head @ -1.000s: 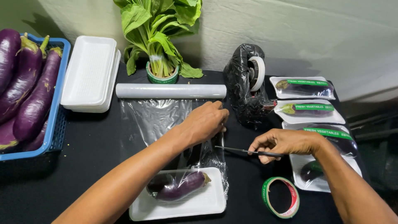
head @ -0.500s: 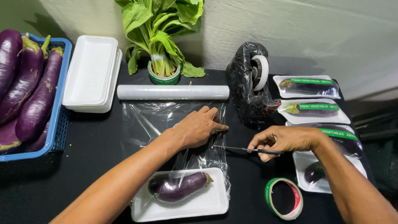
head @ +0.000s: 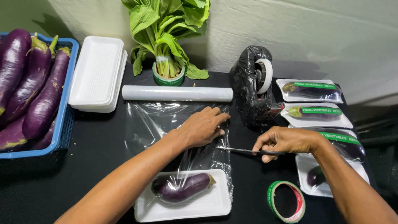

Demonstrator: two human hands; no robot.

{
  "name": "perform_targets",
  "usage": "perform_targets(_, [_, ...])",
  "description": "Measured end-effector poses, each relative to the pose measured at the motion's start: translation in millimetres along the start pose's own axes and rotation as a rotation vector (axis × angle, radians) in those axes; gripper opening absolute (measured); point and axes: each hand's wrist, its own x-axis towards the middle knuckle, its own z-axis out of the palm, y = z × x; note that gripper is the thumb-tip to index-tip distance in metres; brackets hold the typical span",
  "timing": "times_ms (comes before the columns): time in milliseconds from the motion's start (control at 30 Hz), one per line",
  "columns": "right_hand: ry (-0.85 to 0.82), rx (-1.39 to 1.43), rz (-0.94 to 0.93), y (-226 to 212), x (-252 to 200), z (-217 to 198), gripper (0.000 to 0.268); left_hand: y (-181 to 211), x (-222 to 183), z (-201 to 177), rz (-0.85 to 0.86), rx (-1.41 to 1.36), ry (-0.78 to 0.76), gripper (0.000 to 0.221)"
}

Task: Wrapping individual eggplants in plastic film on foam trays and sealing them with tape and labels.

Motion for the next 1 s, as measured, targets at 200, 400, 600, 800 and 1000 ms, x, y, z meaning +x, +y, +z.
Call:
perform_targets(200, [-0.014,0.016,0.007,-20,1,5,0.038,-11,22,9,-0.094,-0.003,0.024,0.058])
perform_targets(400, [-0.034,-0.034,-0.034,-24,14,11,0.033,-7,22,-3,-0.099,-0.060,-0.030,0.061])
perform_targets(600, [-0.026,-0.064,-0.034,-46,13,14,0.036,-8,19,-9,-0.043,-0.050,-0.018,0.062])
perform_targets(800, [-0.049,-0.061,-0.079,-40,31,20,0.033,-10,17,-6,0.008,-0.038,0.039,0.073])
perform_targets(1000, [-0.057,-0.124,-0.053,-42,31,20,0.032,-13,-17,-4,-0.025,-0.076,0.267,0.037])
